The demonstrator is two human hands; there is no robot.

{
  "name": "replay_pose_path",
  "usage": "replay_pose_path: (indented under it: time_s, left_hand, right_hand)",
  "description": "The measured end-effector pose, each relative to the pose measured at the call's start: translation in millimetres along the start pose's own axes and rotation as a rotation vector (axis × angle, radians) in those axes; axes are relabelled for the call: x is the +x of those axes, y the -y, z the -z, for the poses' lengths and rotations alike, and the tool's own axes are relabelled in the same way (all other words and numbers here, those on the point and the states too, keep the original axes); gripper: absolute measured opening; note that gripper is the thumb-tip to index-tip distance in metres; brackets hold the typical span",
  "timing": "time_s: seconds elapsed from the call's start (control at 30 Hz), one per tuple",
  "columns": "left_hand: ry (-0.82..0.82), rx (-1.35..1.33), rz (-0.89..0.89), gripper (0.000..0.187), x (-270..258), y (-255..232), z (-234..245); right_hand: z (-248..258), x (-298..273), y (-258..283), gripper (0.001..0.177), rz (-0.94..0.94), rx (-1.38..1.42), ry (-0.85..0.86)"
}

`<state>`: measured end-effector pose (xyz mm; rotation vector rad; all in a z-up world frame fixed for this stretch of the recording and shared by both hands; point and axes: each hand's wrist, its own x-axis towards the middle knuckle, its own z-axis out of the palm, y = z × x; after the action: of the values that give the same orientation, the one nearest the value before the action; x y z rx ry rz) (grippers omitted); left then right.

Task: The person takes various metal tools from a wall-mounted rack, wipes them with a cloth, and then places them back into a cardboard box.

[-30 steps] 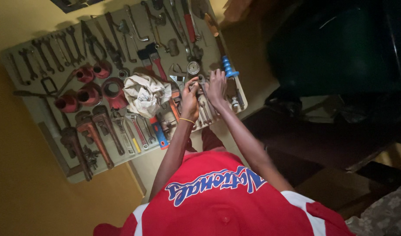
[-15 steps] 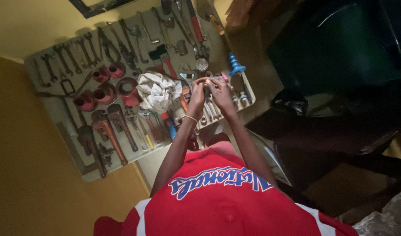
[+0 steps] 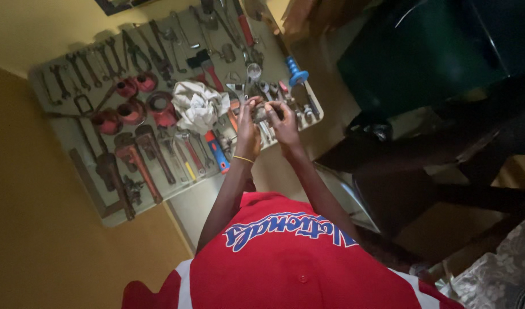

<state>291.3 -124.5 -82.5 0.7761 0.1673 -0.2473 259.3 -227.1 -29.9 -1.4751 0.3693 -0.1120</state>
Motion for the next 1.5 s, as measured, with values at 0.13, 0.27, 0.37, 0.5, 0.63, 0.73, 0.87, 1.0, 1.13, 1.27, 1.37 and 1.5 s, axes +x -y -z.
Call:
replay_pose_path:
  time_s: [0.13,0.27,0.37,0.5,0.63,0.73,0.87,1.0,1.13,1.27,1.37,1.5]
  left_hand:
    - [0.137,-0.139,-0.076,0.026,-41.9,-9.3,-12.9]
    - [0.192,-0.201,-0.108,0.031,-71.7,-7.9,-16.0]
    - [0.198,-0.228,-0.11,0.036,-95.5,-6.4,-15.6]
    - [0.197,-0.237,-0.064,0.038,-119.9,-13.9,-8.9]
    - [0.254,-0.406,-0.015,0.041,-124.1,-17.2,-4.9]
    - [0.286,-0.397,-0.034,0.041,-126.4,-14.2,-3.0]
    - [0.267,-0.413,0.003,0.041,-127.6,-18.8,-7.7]
    - [0.283,-0.403,-0.005,0.045,-108.3,-18.4,-13.6]
    - [0.344,-0.326,-0.025,0.046,-76.0,-10.8,-24.2]
    - [0.345,-0.32,0.022,0.048,-32.8,-6.7,-39.4]
    - [0.33,-0.351,0.069,0.047,-6.6,-7.7,-49.6]
    - [0.268,-0.228,0.059,0.047,30.9,-11.2,-51.4]
  right_hand:
    - [1.3,-51.0,10.0,0.014,0.059,0.076,0.018]
    - [-2.0,-85.4,7.1,0.013,0.06,0.435,0.042]
    - [-7.2,-113.4,7.3,0.022,0.077,0.552,0.057]
    - [-7.1,-142.3,5.7,0.031,0.111,0.552,0.04]
    - [-6.3,-149.8,7.3,0.036,0.169,0.527,0.048]
    - [-8.9,-153.9,8.6,0.035,0.149,0.589,0.047]
    - [-16.0,-152.3,12.6,0.035,0.129,0.683,0.004]
    - [-13.6,-137.5,18.1,0.033,0.128,0.669,-0.025]
    - [-7.9,-107.3,27.1,0.033,0.107,0.592,-0.047]
    - [-2.3,-69.1,34.9,0.035,0.146,0.595,-0.031]
    - [0.2,-42.4,44.1,0.035,0.155,0.544,-0.04]
    - [-0.3,-6.2,49.3,0.032,0.057,0.239,-0.088]
